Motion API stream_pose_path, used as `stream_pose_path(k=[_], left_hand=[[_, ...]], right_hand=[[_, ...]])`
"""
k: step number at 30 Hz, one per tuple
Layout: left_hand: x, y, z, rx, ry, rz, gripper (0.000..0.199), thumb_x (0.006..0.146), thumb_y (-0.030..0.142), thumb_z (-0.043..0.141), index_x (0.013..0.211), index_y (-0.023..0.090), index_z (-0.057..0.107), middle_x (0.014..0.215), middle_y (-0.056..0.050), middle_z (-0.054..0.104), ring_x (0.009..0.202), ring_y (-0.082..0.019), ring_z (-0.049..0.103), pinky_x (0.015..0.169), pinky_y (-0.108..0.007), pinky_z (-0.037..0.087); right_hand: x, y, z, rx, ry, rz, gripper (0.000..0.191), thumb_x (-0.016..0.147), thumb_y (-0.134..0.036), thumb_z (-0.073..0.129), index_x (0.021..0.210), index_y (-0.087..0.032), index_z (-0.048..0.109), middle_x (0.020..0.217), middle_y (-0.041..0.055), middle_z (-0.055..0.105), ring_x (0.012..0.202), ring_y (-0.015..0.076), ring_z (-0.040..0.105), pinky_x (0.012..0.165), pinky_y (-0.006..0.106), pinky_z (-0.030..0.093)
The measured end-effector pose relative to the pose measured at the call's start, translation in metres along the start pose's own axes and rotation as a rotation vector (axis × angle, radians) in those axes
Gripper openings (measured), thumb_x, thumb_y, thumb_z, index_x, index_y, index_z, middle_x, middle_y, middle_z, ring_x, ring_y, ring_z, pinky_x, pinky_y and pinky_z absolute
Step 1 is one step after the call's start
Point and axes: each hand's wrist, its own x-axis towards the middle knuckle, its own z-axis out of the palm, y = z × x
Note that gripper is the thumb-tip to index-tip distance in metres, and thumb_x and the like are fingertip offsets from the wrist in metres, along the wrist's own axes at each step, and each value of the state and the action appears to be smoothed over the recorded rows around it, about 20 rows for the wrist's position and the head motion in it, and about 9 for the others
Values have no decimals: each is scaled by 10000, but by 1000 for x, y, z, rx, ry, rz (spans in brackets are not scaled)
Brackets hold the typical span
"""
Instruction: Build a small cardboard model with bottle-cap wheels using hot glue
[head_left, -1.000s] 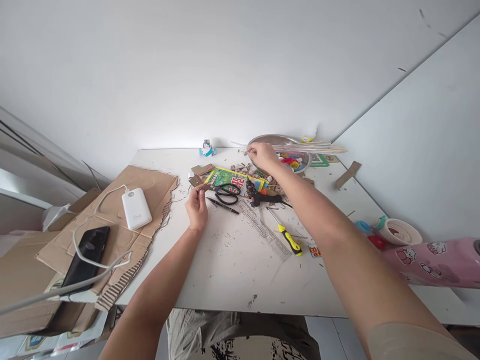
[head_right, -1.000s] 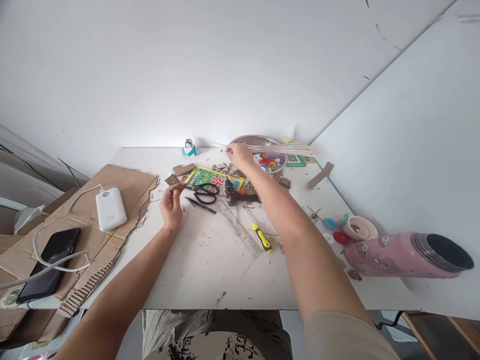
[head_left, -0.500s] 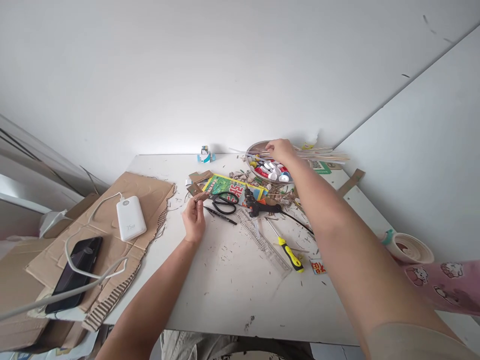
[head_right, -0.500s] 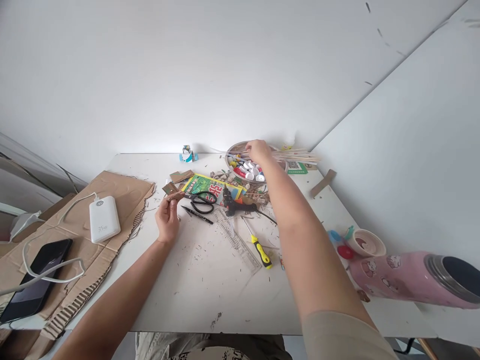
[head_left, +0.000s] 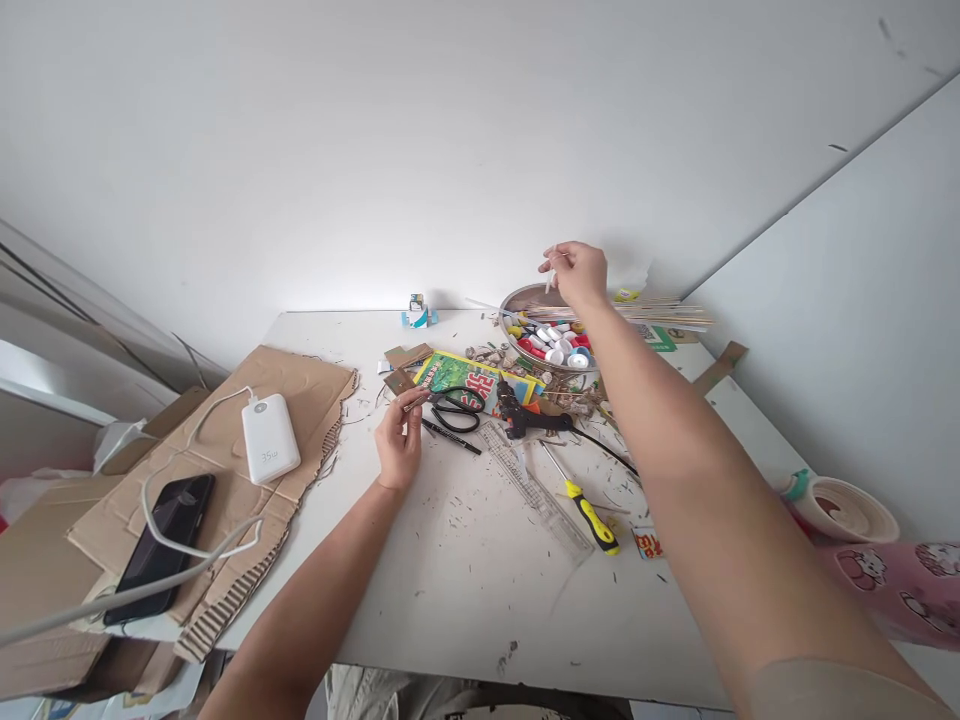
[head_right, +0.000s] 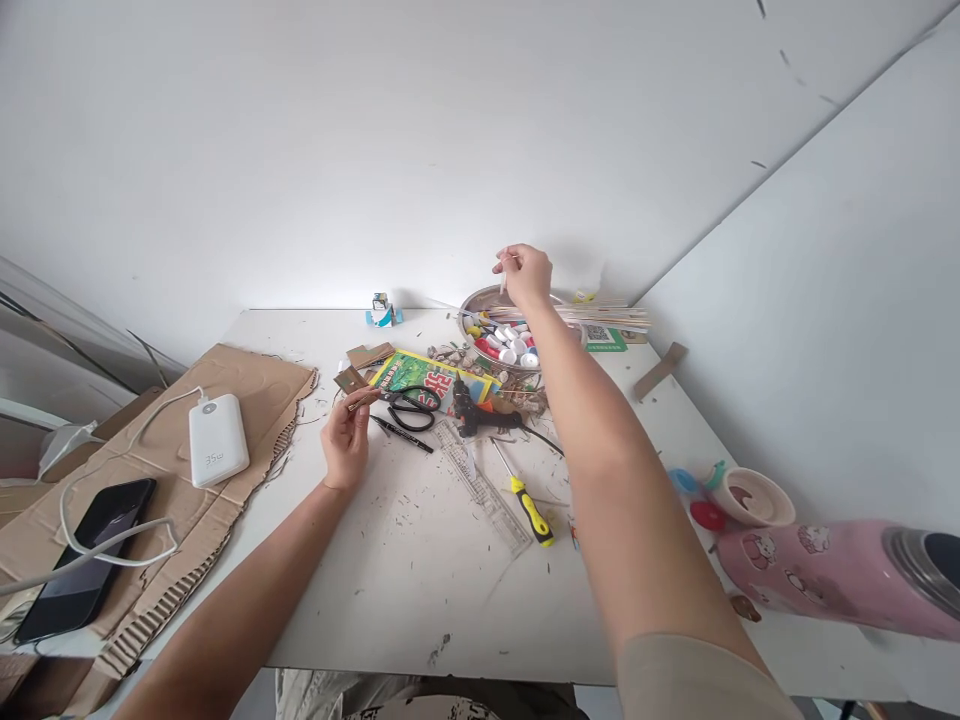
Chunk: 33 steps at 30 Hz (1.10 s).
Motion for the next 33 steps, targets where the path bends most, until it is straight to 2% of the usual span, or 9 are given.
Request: stream_pose_path(k=[3,6,9,11,14,21,25,30,33], left_hand=[[2,4,1,-22,-35,-13,526,983,750,677,985,240,805,972,-106,856,948,-246,849,836,-362,706],[2,12,3,-41,-57,-10,584,906,806,733,854,226,773,809,-65,815,718,-193,788,681,-311,671],[-2,25,6,-95,-60,-10,605,848,823,784,762,227,730,741,-40,779,638,-164,727,629,-293,634],[-6,34,10,-164,-86,-46,599,817,808,827,713,233,699,753,-42,778,680,-174,738,651,-304,633],[-10,46,15,-286,-145,-148,613,737,810,890,702,233,687,768,-43,777,747,-200,763,696,-329,642],[-12,48,23,-374,-213,-346,565,630,657,1011,745,211,684,615,44,651,544,-103,559,543,-246,486],[-11,51,23,-398,-239,-378,566,609,628,1026,758,214,671,600,56,625,527,-103,548,521,-246,462],[2,53,14,-347,-61,-252,550,699,664,970,744,234,630,603,47,623,569,-125,589,581,-272,535],[12,50,7,-316,61,-225,604,703,708,950,699,243,564,640,29,639,570,-128,587,524,-261,498]], right_hand=[[-40,-16,-12,164,-116,39,238,1076,-113,501,1042,-196,722,1006,58,826,628,130,648,687,267,529],[-107,-32,-11,213,-408,3,202,1055,-114,529,919,-218,637,840,17,788,528,119,548,595,257,459],[-179,-38,-3,190,-636,-121,201,1027,-155,567,847,-244,581,697,-26,722,538,138,571,619,263,455],[-219,-38,3,227,-670,-203,192,1012,-166,550,844,-260,549,667,-41,695,610,152,632,683,265,478],[-256,-36,13,290,-644,-204,218,1002,-143,502,833,-279,475,662,-49,666,645,155,643,726,272,487],[-276,-34,30,361,-616,-36,252,1027,-129,460,840,-295,426,624,-59,591,589,170,594,720,306,499],[-279,-26,33,379,-600,-68,211,1047,-173,474,873,-291,463,654,-49,618,634,185,640,748,319,526],[-274,-12,36,200,-578,-213,131,1074,-226,526,1014,-253,639,865,39,760,826,225,741,819,339,559],[-257,-9,37,11,-524,-299,163,1064,-195,556,1084,-230,715,1069,109,808,1004,259,758,909,369,578]])
